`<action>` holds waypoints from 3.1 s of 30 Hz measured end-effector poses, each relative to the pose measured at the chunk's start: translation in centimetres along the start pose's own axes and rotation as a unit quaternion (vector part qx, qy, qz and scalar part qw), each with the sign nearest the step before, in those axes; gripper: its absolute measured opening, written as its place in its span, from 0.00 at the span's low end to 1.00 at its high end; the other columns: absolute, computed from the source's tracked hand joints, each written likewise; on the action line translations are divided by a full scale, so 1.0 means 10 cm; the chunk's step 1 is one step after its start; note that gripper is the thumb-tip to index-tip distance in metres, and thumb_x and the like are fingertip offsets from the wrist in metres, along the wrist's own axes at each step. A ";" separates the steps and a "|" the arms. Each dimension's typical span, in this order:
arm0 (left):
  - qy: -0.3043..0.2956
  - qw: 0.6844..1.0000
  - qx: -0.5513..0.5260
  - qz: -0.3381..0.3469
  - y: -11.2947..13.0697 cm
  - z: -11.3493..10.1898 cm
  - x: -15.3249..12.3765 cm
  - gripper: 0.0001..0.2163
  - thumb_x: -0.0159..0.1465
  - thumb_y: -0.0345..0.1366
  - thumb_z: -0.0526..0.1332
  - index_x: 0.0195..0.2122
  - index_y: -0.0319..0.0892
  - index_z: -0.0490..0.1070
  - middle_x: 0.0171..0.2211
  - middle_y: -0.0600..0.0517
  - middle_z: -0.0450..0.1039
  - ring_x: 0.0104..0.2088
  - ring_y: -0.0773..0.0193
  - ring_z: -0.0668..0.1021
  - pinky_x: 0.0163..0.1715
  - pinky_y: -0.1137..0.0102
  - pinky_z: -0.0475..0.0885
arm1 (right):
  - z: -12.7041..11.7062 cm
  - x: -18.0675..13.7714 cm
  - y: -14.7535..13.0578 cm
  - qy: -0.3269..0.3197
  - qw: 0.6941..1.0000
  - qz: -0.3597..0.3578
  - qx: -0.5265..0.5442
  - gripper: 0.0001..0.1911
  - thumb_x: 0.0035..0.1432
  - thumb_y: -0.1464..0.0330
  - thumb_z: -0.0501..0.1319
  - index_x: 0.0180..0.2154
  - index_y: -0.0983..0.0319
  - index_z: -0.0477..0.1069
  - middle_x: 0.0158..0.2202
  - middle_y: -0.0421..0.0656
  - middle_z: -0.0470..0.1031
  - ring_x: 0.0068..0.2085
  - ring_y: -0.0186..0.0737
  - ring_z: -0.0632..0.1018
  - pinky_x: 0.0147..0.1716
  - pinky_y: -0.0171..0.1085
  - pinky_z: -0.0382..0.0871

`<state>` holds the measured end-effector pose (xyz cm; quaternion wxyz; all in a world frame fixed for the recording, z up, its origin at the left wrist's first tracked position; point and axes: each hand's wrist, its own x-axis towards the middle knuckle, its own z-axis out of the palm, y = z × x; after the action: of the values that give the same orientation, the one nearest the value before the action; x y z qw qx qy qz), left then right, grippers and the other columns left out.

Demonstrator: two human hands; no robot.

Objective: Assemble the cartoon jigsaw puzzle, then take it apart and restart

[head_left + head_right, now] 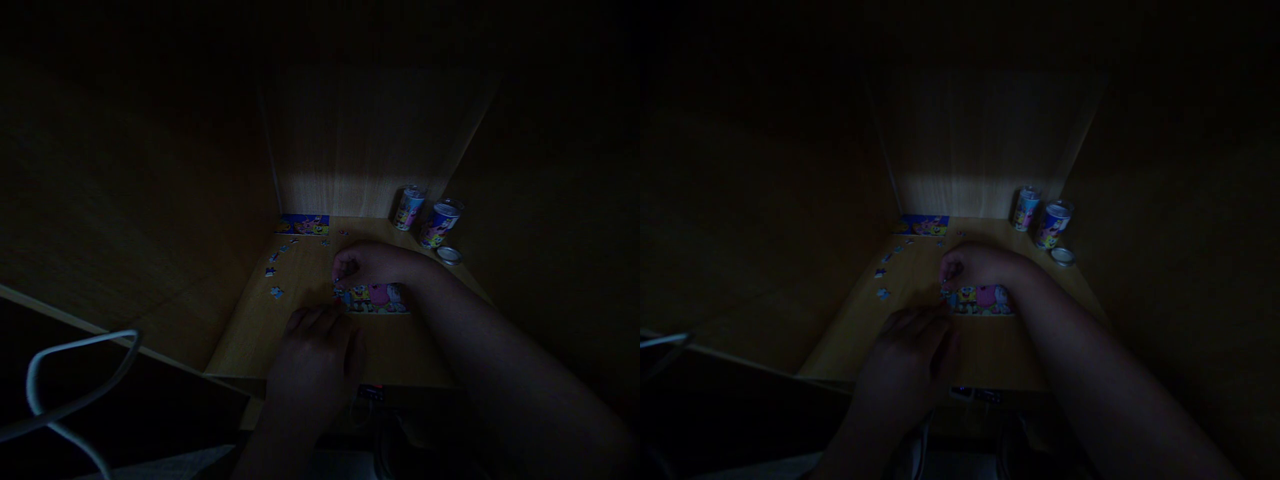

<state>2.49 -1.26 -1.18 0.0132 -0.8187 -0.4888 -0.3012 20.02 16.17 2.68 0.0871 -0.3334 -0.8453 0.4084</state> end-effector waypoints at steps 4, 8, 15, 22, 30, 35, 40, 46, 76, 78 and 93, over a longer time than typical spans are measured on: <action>-0.009 1.000 -0.003 -0.002 -0.01 0.01 0.00 0.07 0.73 0.35 0.61 0.42 0.41 0.79 0.49 0.43 0.85 0.46 0.48 0.85 0.51 0.45 0.78 | 0.00 -0.01 -0.04 0.001 1.000 0.001 -0.012 0.07 0.58 0.66 0.73 0.40 0.59 0.82 0.37 0.39 0.84 0.37 0.38 0.80 0.36 0.35 0.70; -0.011 1.000 -0.006 -0.005 -0.02 0.00 -0.01 0.07 0.74 0.35 0.61 0.43 0.42 0.79 0.49 0.44 0.85 0.46 0.48 0.85 0.51 0.46 0.78 | -0.01 -0.02 -0.05 0.008 1.000 0.003 -0.026 0.06 0.58 0.68 0.72 0.40 0.59 0.82 0.35 0.39 0.83 0.36 0.38 0.80 0.36 0.35 0.70; -0.007 1.000 -0.007 -0.003 0.00 -0.01 0.00 0.07 0.73 0.34 0.61 0.40 0.41 0.79 0.47 0.43 0.85 0.46 0.47 0.85 0.51 0.46 0.78 | 0.00 -0.02 -0.01 -0.002 1.000 0.012 -0.011 0.07 0.58 0.66 0.73 0.40 0.59 0.82 0.35 0.39 0.83 0.37 0.38 0.81 0.36 0.35 0.71; -0.016 1.000 0.001 -0.006 0.00 -0.01 0.01 0.07 0.73 0.34 0.61 0.40 0.42 0.79 0.47 0.43 0.85 0.44 0.48 0.84 0.50 0.45 0.78 | -0.02 -0.01 -0.01 0.001 0.999 0.011 -0.048 0.09 0.57 0.65 0.73 0.41 0.59 0.84 0.36 0.39 0.84 0.37 0.38 0.80 0.35 0.34 0.69; -0.011 1.000 0.003 -0.007 -0.01 0.01 -0.01 0.06 0.73 0.34 0.61 0.41 0.43 0.78 0.47 0.44 0.85 0.44 0.49 0.85 0.50 0.47 0.77 | 0.00 0.00 0.01 0.019 0.995 -0.008 -0.097 0.08 0.59 0.63 0.74 0.40 0.58 0.84 0.36 0.39 0.85 0.37 0.39 0.82 0.35 0.34 0.71; -0.004 1.000 -0.002 -0.005 -0.01 0.00 0.00 0.06 0.73 0.34 0.61 0.42 0.42 0.79 0.47 0.44 0.85 0.44 0.48 0.85 0.50 0.47 0.78 | -0.09 0.01 0.14 0.169 0.972 0.007 -0.165 0.11 0.70 0.68 0.61 0.48 0.60 0.83 0.47 0.45 0.86 0.47 0.43 0.84 0.48 0.38 0.75; -0.011 1.000 -0.003 -0.005 -0.01 -0.01 0.01 0.06 0.73 0.34 0.62 0.40 0.43 0.78 0.46 0.45 0.85 0.45 0.48 0.85 0.51 0.47 0.77 | -0.21 0.04 0.42 0.262 0.936 0.026 -0.232 0.15 0.69 0.72 0.60 0.52 0.66 0.82 0.57 0.59 0.82 0.58 0.56 0.81 0.63 0.49 0.70; -0.007 1.000 0.005 -0.007 -0.02 0.01 0.00 0.07 0.73 0.34 0.61 0.45 0.42 0.79 0.51 0.43 0.84 0.49 0.47 0.84 0.55 0.46 0.77 | -0.13 0.16 0.66 0.248 0.931 -0.016 -0.267 0.23 0.70 0.73 0.58 0.63 0.63 0.78 0.66 0.54 0.77 0.69 0.52 0.74 0.72 0.52 0.64; -0.093 0.994 0.041 -0.037 -0.06 0.02 -0.01 0.33 0.76 0.56 0.59 0.74 0.40 0.64 0.74 0.43 0.65 0.76 0.44 0.65 0.77 0.38 0.53 | -0.21 0.03 0.42 0.203 0.938 0.079 -0.270 0.10 0.70 0.67 0.64 0.46 0.60 0.85 0.48 0.48 0.88 0.48 0.48 0.86 0.49 0.40 0.74; -0.093 0.994 0.040 -0.039 -0.06 0.03 -0.02 0.33 0.75 0.56 0.59 0.74 0.40 0.64 0.74 0.43 0.65 0.76 0.44 0.65 0.77 0.38 0.53 | -0.23 0.02 0.42 0.197 0.941 0.080 -0.264 0.09 0.69 0.68 0.64 0.44 0.60 0.85 0.46 0.47 0.88 0.48 0.48 0.86 0.48 0.40 0.74; -0.036 0.997 0.056 -0.032 -0.05 0.04 0.02 0.28 0.73 0.47 0.65 0.69 0.39 0.67 0.71 0.38 0.69 0.71 0.40 0.70 0.72 0.40 0.64 | -0.27 0.01 0.48 0.249 0.931 0.107 -0.246 0.08 0.69 0.70 0.64 0.43 0.60 0.84 0.44 0.46 0.88 0.46 0.44 0.86 0.48 0.38 0.75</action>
<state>2.39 -0.75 -1.59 0.0322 -0.8111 -0.5307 -0.2438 23.46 20.11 0.85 0.1659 -0.5234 -0.8299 0.0990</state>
